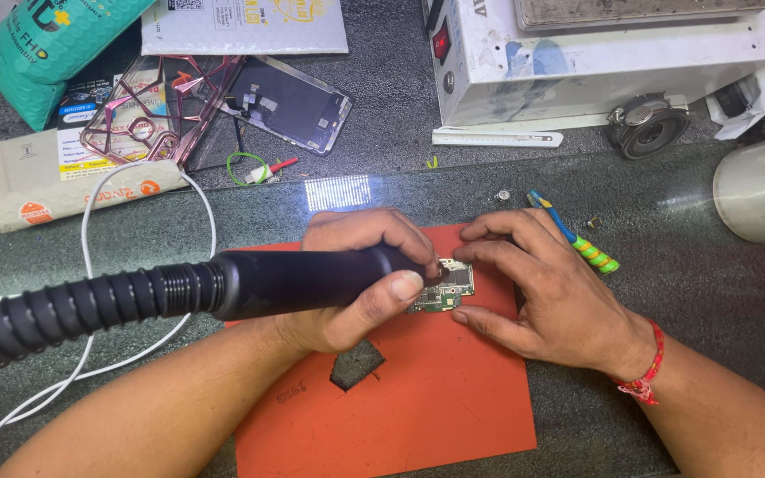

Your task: The person uses a heat gun to heat a small electronic circuit board while holding it with their hands on a red mat, moving the nozzle in circular motions over the component.

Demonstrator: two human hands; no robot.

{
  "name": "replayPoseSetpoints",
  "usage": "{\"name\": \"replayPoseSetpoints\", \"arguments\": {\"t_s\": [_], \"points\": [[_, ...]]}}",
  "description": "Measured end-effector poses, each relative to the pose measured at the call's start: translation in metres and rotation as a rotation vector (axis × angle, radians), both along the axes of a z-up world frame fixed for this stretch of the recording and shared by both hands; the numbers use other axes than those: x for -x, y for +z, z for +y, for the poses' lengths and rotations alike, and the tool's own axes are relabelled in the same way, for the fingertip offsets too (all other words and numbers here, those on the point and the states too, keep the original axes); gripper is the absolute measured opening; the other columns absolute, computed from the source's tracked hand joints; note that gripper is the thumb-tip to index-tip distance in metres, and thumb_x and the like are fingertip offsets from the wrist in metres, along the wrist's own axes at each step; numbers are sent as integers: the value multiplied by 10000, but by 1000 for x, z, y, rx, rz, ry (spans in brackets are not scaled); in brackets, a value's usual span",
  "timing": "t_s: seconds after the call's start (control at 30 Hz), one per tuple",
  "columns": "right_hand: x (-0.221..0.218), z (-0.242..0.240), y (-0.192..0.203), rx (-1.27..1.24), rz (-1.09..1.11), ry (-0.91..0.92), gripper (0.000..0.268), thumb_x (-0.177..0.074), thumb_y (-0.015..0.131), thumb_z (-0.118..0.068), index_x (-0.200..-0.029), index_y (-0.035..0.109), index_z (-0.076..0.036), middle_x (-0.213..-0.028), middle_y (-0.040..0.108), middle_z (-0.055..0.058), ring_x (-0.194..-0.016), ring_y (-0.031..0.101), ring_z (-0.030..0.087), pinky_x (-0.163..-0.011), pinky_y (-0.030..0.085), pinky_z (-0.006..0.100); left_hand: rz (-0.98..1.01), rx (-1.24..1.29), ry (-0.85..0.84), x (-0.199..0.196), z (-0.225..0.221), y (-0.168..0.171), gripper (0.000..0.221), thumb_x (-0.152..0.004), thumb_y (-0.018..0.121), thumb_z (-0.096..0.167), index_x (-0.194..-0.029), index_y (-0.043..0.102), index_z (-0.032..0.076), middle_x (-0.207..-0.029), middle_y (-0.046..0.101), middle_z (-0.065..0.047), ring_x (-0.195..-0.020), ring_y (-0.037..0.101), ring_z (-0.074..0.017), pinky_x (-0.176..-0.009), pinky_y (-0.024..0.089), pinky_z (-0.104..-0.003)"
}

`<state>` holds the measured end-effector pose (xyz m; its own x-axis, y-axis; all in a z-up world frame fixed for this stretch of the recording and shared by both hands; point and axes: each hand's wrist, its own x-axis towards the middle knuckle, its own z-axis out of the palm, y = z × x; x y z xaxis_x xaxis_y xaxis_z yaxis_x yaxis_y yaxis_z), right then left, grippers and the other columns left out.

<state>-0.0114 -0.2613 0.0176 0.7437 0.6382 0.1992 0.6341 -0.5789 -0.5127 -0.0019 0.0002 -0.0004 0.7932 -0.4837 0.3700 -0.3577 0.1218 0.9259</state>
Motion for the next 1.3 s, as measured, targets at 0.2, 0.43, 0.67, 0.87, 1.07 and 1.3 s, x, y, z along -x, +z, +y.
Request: {"name": "replayPoseSetpoints", "arguments": {"t_s": [0.2, 0.43, 0.67, 0.87, 1.07, 1.3], "points": [[0, 1, 1, 1, 1, -4, 549, -719, 851, -301, -1162, 685, -22, -1240, 586, 139, -1177, 566, 313, -1005, 449, 442, 44, 46, -108, 0, 2, 0, 328, -987, 619, 345, -1022, 673, 23, -979, 748, -103, -864, 762, -161, -860, 629, -312], [0, 1, 1, 0, -6, -1, 532, -722, 851, -298, -1141, 679, -16, -1244, 583, 145, -1178, 568, 319, -1006, 449, 442, 41, 37, -24, 0, -1, -2, 332, -1006, 620, 343, -1040, 660, 15, -1024, 755, -111, -959, 756, -176, -890, 624, -316], [0, 1, 0, 0, -9, 1, 547, -722, 849, -306, -1150, 675, -13, -1242, 582, 145, -1173, 568, 316, -1001, 447, 446, 7, 35, -76, 0, 1, -1, 328, -1006, 612, 343, -1044, 671, 23, -1001, 749, -112, -925, 746, -164, -863, 616, -298], [0, 1, 1, 0, -2, 5, 550, -724, 853, -311, -1160, 684, -23, -1237, 582, 137, -1170, 567, 307, -1003, 441, 441, 43, 40, -15, 0, 0, 0, 338, -989, 613, 349, -1017, 673, 17, -994, 751, -108, -884, 749, -168, -838, 625, -304], [0, 0, 0, 8, -6, 4, 541, -724, 851, -316, -1144, 677, -22, -1243, 578, 139, -1179, 564, 310, -1008, 436, 441, 20, 24, -73, 0, 1, 1, 351, -1010, 608, 356, -1058, 673, 14, -1011, 747, -111, -928, 747, -172, -866, 615, -306], [0, 0, 0, 4, 3, 3, 546, -728, 848, -314, -1161, 685, -25, -1237, 583, 130, -1176, 565, 303, -1010, 436, 436, 10, 39, 19, 1, 0, -2, 335, -1024, 608, 364, -1014, 668, 34, -979, 753, -87, -851, 751, -155, -812, 624, -287]]}}
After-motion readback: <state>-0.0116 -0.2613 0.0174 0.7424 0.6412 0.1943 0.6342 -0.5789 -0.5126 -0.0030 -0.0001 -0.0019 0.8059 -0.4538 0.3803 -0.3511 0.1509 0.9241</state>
